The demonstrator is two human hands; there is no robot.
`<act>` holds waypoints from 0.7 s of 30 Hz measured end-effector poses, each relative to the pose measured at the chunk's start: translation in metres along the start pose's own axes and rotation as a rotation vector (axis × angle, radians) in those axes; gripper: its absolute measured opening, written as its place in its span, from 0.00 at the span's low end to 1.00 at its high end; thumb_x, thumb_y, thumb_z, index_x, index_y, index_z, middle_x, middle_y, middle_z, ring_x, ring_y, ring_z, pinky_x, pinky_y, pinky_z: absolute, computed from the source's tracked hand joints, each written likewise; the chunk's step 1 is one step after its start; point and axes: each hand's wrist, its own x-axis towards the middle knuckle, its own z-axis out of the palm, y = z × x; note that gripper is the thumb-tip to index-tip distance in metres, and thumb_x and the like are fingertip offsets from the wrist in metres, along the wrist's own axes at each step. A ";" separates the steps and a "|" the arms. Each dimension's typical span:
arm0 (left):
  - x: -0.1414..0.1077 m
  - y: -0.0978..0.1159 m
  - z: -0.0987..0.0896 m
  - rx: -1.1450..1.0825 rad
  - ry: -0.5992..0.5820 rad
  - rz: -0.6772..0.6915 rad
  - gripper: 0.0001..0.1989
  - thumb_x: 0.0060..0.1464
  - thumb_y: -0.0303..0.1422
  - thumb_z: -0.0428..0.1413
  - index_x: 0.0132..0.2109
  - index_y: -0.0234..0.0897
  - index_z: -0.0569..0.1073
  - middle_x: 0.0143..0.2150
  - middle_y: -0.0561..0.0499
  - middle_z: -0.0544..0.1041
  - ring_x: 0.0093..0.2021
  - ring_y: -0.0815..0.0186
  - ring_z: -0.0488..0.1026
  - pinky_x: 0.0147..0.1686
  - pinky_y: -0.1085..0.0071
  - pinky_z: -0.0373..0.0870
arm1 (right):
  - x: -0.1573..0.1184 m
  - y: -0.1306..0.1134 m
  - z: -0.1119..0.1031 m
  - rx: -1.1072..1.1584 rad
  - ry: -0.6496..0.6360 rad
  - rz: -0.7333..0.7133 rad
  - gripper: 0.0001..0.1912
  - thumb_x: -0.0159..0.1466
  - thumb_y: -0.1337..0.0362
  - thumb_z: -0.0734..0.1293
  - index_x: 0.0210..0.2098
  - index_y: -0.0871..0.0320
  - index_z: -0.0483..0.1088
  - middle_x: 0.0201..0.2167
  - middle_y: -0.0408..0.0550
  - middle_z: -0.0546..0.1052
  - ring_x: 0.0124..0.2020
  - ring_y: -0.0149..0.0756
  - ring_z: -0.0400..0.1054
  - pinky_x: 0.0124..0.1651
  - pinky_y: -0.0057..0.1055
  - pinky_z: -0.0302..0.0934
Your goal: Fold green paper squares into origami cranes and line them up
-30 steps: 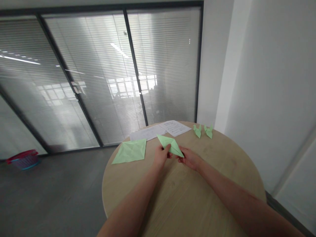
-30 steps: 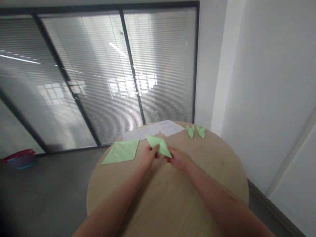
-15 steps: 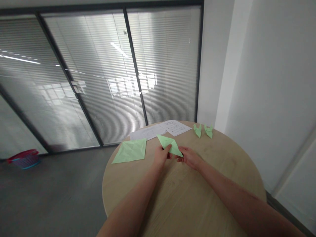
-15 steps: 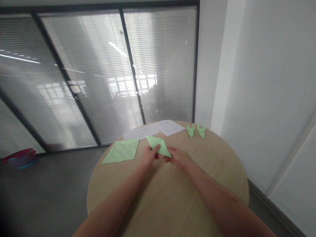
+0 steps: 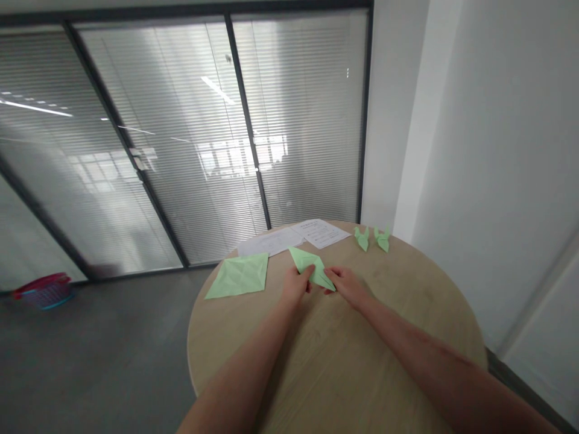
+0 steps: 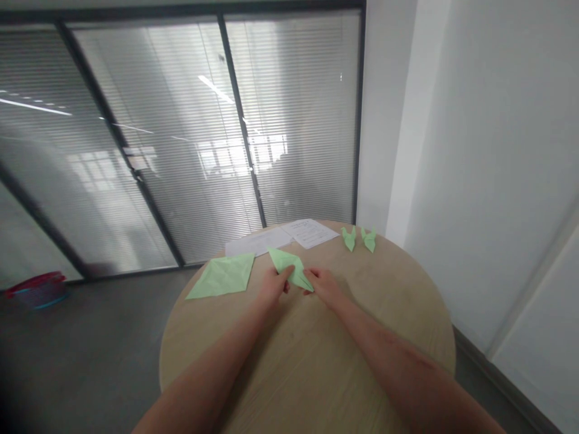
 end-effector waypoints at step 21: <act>0.012 -0.011 -0.010 -0.113 0.090 0.044 0.17 0.51 0.46 0.62 0.28 0.36 0.71 0.17 0.55 0.68 0.16 0.69 0.63 0.18 0.73 0.57 | 0.001 0.003 0.000 0.085 -0.068 0.151 0.12 0.62 0.57 0.75 0.36 0.59 0.77 0.31 0.50 0.81 0.32 0.36 0.78 0.29 0.26 0.71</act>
